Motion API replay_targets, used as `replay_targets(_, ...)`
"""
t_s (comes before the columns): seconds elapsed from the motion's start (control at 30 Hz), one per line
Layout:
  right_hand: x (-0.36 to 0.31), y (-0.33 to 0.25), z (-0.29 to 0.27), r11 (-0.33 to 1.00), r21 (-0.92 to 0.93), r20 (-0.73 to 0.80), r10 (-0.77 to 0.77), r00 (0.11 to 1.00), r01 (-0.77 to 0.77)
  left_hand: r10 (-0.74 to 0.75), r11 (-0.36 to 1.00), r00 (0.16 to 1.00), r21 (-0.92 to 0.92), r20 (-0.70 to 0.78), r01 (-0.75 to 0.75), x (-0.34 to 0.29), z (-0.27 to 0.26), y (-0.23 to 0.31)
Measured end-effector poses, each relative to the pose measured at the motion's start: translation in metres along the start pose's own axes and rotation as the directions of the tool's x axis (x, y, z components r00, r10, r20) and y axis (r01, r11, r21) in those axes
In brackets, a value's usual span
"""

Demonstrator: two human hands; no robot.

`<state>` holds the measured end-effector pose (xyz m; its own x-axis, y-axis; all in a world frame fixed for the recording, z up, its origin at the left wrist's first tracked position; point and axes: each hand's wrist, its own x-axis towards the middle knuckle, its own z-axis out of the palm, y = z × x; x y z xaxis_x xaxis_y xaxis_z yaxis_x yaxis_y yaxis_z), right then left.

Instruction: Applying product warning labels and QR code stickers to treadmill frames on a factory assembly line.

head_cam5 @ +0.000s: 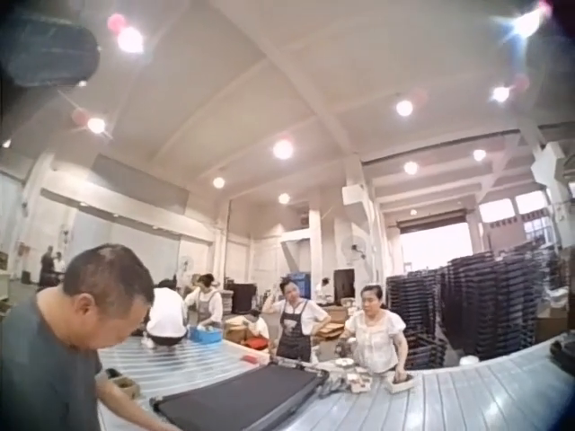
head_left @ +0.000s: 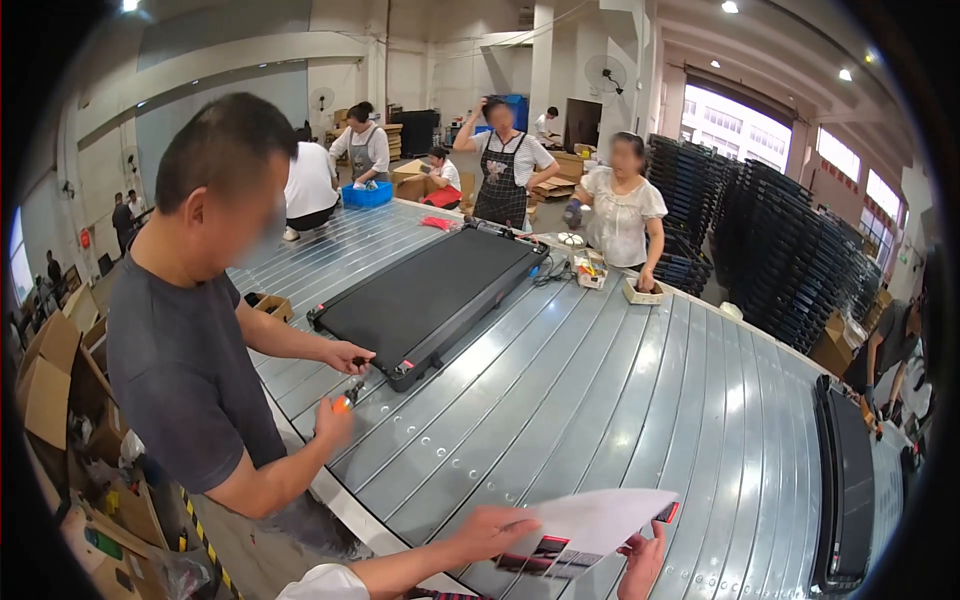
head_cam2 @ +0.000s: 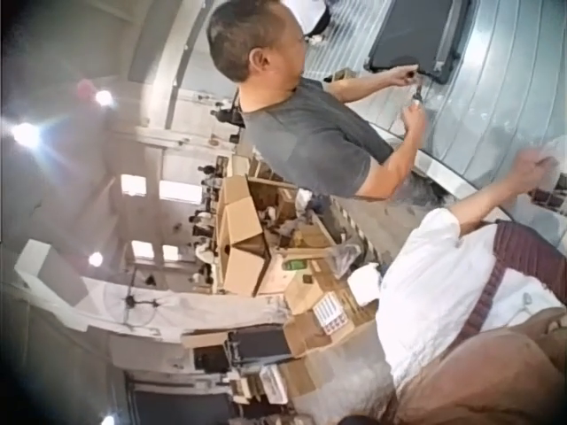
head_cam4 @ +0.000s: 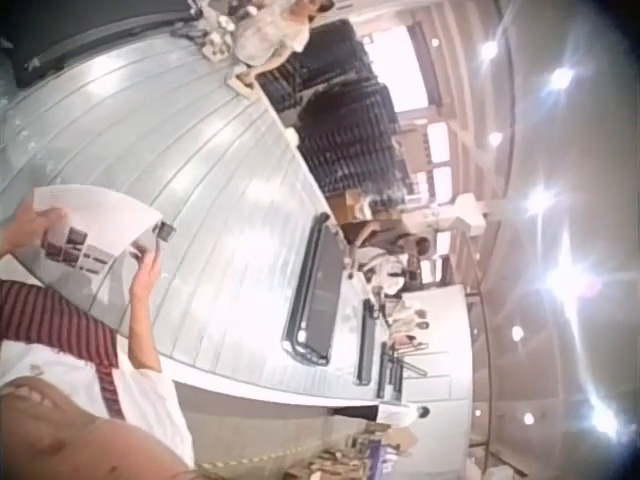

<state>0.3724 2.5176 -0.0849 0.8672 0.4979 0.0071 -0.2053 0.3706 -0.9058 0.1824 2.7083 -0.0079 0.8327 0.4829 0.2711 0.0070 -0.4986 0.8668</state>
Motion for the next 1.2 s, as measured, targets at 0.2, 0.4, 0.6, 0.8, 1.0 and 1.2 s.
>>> replay_targets(0.2, 0.075, 0.083, -0.077, 0.498, -0.807, 0.225, -0.239, 0.945, 0.318, -0.318, 0.948, 0.947, 0.031, 0.048, 0.317, 0.061, 0.074, -0.058)
replay_targets(0.4, 0.151, 0.117, -0.148, 0.172, -0.805, 0.549, -0.147, 0.823, 0.568, -0.032, 0.984, 0.982, 0.177, 0.187, -0.002, 0.117, 0.194, -0.097)
replay_targets(0.6, 0.180, 0.150, -0.147, 0.426, -0.758, 0.511, -0.083, 0.855, 0.494, 0.188, 0.973, 0.923, 0.066, 0.336, -0.222, 0.136, 0.231, -0.094)
replay_targets(0.8, 0.180, 0.135, -0.146, 0.440, -0.778, 0.462, -0.083, 0.883, 0.449, 0.284, 0.943, 0.895, 0.068, 0.343, -0.326, 0.139, 0.239, -0.078)
replay_targets(1.0, 0.164, 0.106, -0.150, 0.473, -0.762, 0.456, -0.091, 0.885, 0.441, 0.377, 0.920, 0.841, -0.049, 0.389, -0.389, 0.127, 0.244, -0.047)
replay_targets(1.2, 0.157, 0.114, -0.153, 0.514, -0.712, 0.455, -0.180, 0.872, 0.478, 0.282, 0.932, 0.922, 0.152, 0.266, -0.329, 0.130, 0.199, -0.030)
